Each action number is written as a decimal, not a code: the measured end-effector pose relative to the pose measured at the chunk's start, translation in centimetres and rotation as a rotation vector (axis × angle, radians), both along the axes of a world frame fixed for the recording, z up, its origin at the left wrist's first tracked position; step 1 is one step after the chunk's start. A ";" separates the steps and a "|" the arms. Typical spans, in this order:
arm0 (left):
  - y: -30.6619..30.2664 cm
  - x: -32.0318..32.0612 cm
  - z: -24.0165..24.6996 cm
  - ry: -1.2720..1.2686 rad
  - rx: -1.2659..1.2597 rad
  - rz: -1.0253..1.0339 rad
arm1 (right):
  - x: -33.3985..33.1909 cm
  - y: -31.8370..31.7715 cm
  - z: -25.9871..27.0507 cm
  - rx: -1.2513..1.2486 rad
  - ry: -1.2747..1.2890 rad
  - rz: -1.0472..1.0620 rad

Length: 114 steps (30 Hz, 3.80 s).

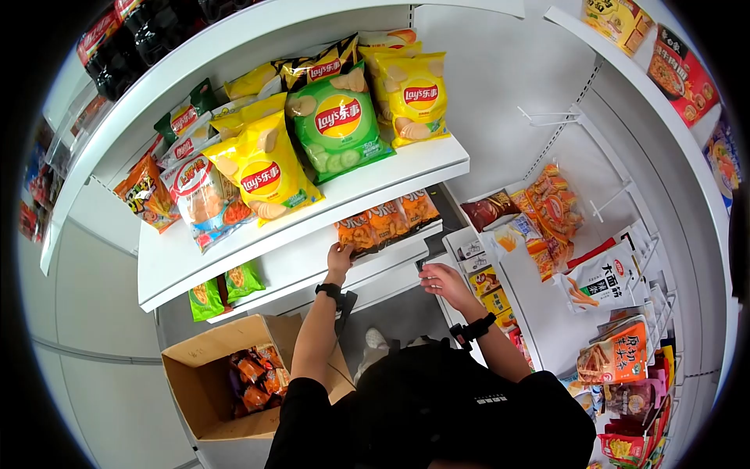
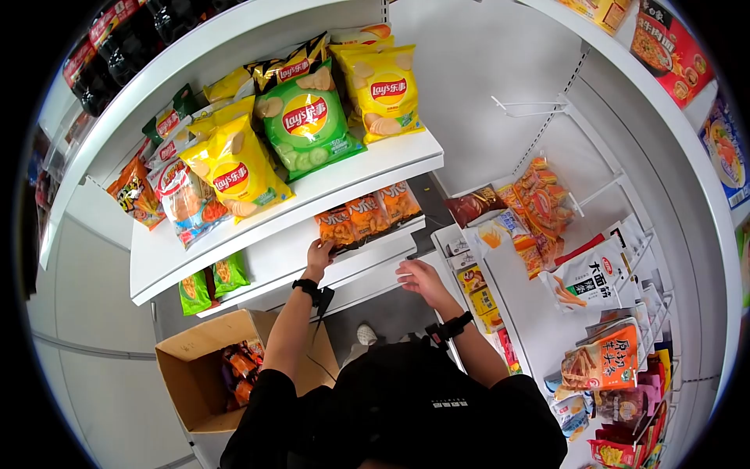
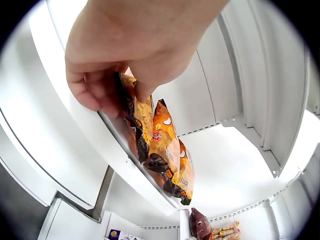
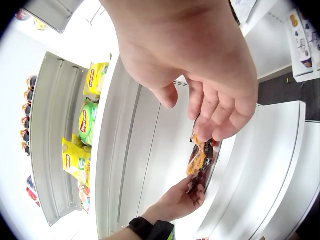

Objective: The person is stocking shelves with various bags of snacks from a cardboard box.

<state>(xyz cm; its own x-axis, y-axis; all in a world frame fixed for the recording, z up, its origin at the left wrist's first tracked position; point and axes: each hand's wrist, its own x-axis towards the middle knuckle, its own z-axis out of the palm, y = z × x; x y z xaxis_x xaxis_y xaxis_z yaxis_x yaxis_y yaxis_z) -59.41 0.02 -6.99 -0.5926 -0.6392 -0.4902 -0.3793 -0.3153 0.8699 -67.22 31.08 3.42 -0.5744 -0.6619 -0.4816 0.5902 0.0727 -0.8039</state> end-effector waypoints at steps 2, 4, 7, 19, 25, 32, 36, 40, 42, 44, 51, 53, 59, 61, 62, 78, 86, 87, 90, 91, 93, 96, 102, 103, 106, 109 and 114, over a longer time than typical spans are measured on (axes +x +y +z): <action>-0.1 0.0 -0.1 -0.020 -0.029 -0.028 | 0.0 0.1 0.0 0.010 0.005 0.003; -0.4 0.0 -0.5 -0.077 -0.152 -0.078 | -0.1 0.2 -0.1 0.011 0.007 0.007; -0.5 0.3 0.3 -0.172 -0.315 -0.161 | -0.3 0.7 -0.2 0.006 0.008 0.013; 1.5 5.5 0.7 -0.204 -0.408 0.047 | -0.5 2.2 0.0 -0.040 0.017 0.085; 3.9 12.6 0.9 -0.171 -0.312 0.214 | 0.5 2.2 -2.0 -0.051 -0.070 0.171; 5.1 23.0 -1.2 -0.158 -0.166 0.350 | 2.5 1.1 -3.6 -0.086 -0.133 0.259; 6.6 27.3 1.3 -0.130 -0.158 0.555 | 3.6 -1.2 -3.9 -0.079 -0.155 0.355; 6.7 31.0 1.6 -0.067 -0.150 0.668 | 5.1 -4.1 -3.8 -0.097 -0.161 0.443; 7.0 32.7 1.8 -0.076 -0.154 0.684 | 6.0 -5.5 -3.9 -0.106 -0.168 0.477; 7.3 34.3 2.1 -0.118 -0.168 0.713 | 7.0 -6.9 -4.0 -0.104 -0.164 0.513; 7.0 42.2 1.8 -0.304 -0.152 0.814 | 12.3 -11.6 -4.1 -0.090 -0.157 0.612; 6.3 44.9 0.9 -0.394 -0.143 0.854 | 14.0 -12.8 -4.0 -0.081 -0.151 0.628; 3.6 54.2 -2.8 -0.419 -0.054 0.935 | 18.3 -16.7 -3.5 -0.061 -0.120 0.647; 3.2 56.6 -3.8 -0.355 -0.060 1.031 | 20.0 -17.9 -3.3 -0.044 -0.106 0.655; 3.0 57.9 -4.4 -0.311 -0.053 1.062 | 21.0 -18.5 -3.3 -0.040 -0.106 0.658; 0.5 67.4 -5.7 -0.183 0.060 1.115 | 33.4 -26.1 -3.1 0.130 -0.099 0.829; 0.8 67.5 -4.6 -0.132 0.141 1.153 | 36.7 -31.0 -5.1 0.214 -0.132 0.953; 0.9 67.4 -4.3 -0.117 0.162 1.160 | 37.2 -31.7 -5.4 0.219 -0.142 0.974; 0.8 67.1 -3.3 -0.065 0.219 1.202 | 38.7 -34.5 -6.8 0.288 -0.169 1.029; 0.9 67.1 -3.4 -0.046 0.237 1.225 | 39.3 -35.6 -7.3 0.307 -0.187 1.035; 0.5 67.2 -3.1 -0.027 0.261 1.266 | 40.4 -37.7 -8.4 0.354 -0.223 1.041; 0.1 66.9 -2.6 -0.015 0.314 1.322 | 41.7 -40.9 -10.8 0.410 -0.227 1.104; -0.5 66.9 -2.2 -0.055 0.408 1.401 | 44.6 -45.9 -18.8 0.650 -0.155 1.200; -0.8 66.9 -2.2 -0.072 0.425 1.413 | 45.1 -46.7 -20.2 0.697 -0.141 1.204; -1.2 66.6 -1.8 -0.117 0.465 1.449 | 46.8 -48.1 -24.4 0.806 -0.106 1.214; -1.8 66.5 -1.0 -0.167 0.488 1.473 | 48.4 -49.1 -28.2 0.911 -0.078 1.235; -2.5 66.4 -0.4 -0.205 0.541 1.465 | 49.9 -49.5 -35.5 0.992 -0.023 1.373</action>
